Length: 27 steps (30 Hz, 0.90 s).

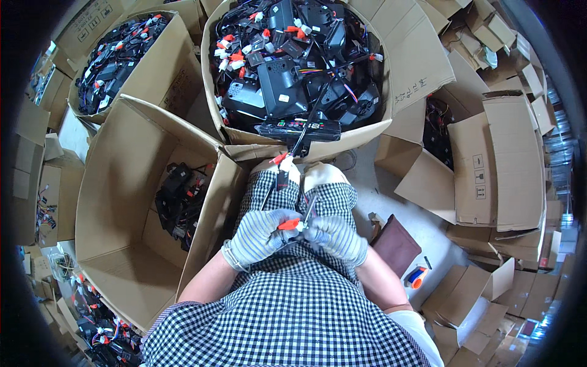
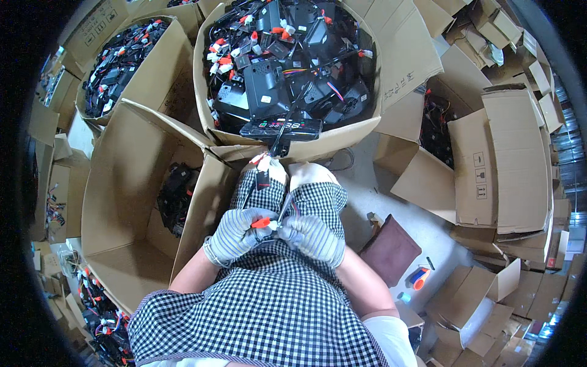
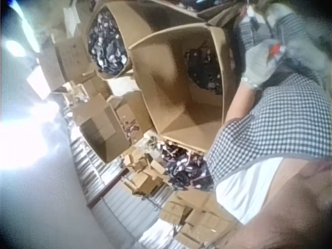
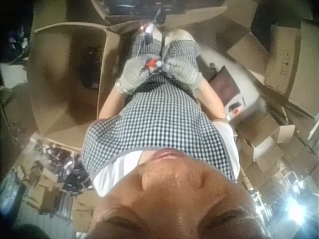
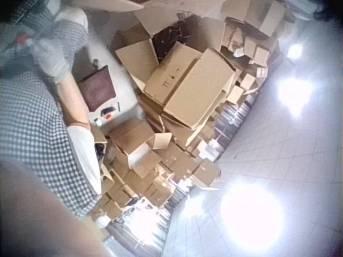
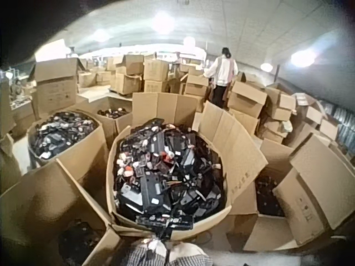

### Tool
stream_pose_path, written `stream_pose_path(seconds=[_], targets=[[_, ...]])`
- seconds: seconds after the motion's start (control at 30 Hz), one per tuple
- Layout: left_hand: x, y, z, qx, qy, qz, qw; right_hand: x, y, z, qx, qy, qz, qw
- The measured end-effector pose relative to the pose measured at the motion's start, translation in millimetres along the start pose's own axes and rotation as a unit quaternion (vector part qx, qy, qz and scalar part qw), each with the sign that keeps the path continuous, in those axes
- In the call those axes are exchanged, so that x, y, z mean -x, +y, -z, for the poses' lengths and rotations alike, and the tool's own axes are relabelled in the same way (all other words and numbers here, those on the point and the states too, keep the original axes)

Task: The person tests electronic display units by taking them from a cardboard box, connecting their wire harness plugs together to power on the digital screens, and placing the units into an adjacent cardboard box.

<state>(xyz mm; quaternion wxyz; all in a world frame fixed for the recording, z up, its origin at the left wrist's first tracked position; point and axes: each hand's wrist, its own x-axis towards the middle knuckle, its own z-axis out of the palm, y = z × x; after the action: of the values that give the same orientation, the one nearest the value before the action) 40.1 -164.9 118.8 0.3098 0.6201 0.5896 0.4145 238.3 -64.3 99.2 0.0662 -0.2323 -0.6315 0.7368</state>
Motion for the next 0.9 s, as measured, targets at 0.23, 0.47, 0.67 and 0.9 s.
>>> stream_pose_path(seconds=[0.23,0.47,0.67,0.9], targets=[[14.1,-12.4,12.0,0.268,0.144,0.145,0.941,-81.7,-104.5,52.1,0.576,0.285,0.120,0.757],[12.7,-2.4,23.3,0.308,0.130,0.049,0.941,-160.7,-110.0,111.2,0.635,0.021,0.131,0.761],[-3.7,5.3,6.2,0.397,0.245,0.104,0.878,-125.3,-111.0,84.8,0.437,0.213,0.330,0.809],[-65.7,8.9,4.1,0.450,0.296,-0.036,0.842,-83.1,-70.4,33.9,0.459,0.204,0.319,0.804]])
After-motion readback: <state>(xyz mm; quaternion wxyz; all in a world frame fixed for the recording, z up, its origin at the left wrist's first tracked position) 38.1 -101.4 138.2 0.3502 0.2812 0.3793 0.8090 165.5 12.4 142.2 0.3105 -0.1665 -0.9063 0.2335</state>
